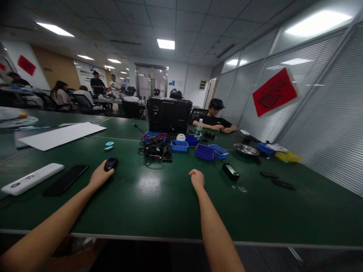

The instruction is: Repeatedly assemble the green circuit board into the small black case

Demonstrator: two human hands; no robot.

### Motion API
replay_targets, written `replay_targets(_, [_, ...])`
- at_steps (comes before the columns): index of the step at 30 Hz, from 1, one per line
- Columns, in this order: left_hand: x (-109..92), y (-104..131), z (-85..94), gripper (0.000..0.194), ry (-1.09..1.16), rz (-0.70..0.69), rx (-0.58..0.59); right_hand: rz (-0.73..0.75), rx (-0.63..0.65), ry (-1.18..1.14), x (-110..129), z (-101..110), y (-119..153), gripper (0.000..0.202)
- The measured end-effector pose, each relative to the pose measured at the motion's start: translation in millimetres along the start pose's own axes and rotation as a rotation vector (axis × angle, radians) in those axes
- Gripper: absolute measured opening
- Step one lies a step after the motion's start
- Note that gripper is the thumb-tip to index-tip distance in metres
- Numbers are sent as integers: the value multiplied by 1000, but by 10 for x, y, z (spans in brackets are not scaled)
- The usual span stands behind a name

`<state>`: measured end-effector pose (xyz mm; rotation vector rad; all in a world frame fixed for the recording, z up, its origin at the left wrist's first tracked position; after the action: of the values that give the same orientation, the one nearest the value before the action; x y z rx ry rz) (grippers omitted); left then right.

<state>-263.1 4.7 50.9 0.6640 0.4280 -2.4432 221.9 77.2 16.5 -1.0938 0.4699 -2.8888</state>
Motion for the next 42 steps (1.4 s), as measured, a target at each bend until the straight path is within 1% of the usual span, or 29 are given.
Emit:
replay_targets(4, [156, -186, 66, 67, -24, -2, -30, -2, 12, 14, -4, -13, -5, 30])
replay_targets(7, [180, -267, 85, 73, -23, 16, -54, -6, 18, 19, -3, -13, 0, 30])
replay_targets(9, [179, -299, 75, 74, -30, 38, -45, -10, 23, 29, 0, -13, 6, 29])
replay_targets(13, [181, -332, 19, 66, -66, 46, 2, -15, 37, 57, 7, -18, 9, 29])
replay_targets(18, [205, -328, -15, 70, -108, 42, -48, -20, 58, 113, 27, -32, -5, 27])
replay_targets(21, [151, -276, -44, 71, -122, 13, -38, -40, 80, 131, 52, -27, 3, 28])
replay_targets(25, [-33, -128, -95, 69, -142, -45, -21, -62, 106, 153, 98, -8, 26, 29])
replay_targets(29, [-269, 63, -206, 68, -148, -129, 20, -59, 117, 168, 128, -1, 36, 30])
replay_targets(36, [-674, 418, -491, 68, -124, -280, 100, -49, 123, 174, 138, -18, 32, 30])
replay_targets(42, [-1128, 792, -747, 65, -36, -414, 137, -37, 134, 183, 154, -23, 38, 30])
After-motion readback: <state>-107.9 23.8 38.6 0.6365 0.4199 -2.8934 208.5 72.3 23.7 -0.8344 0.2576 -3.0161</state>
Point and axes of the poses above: each hand's wrist, its own y-axis away from the middle knuckle, its own z-axis out of the back of the hand, x = y × z, the point moved 5 cm from there along -y, towards the middle knuckle, and after that the axes turned 9 degrees about z, right-handed, at the moved point
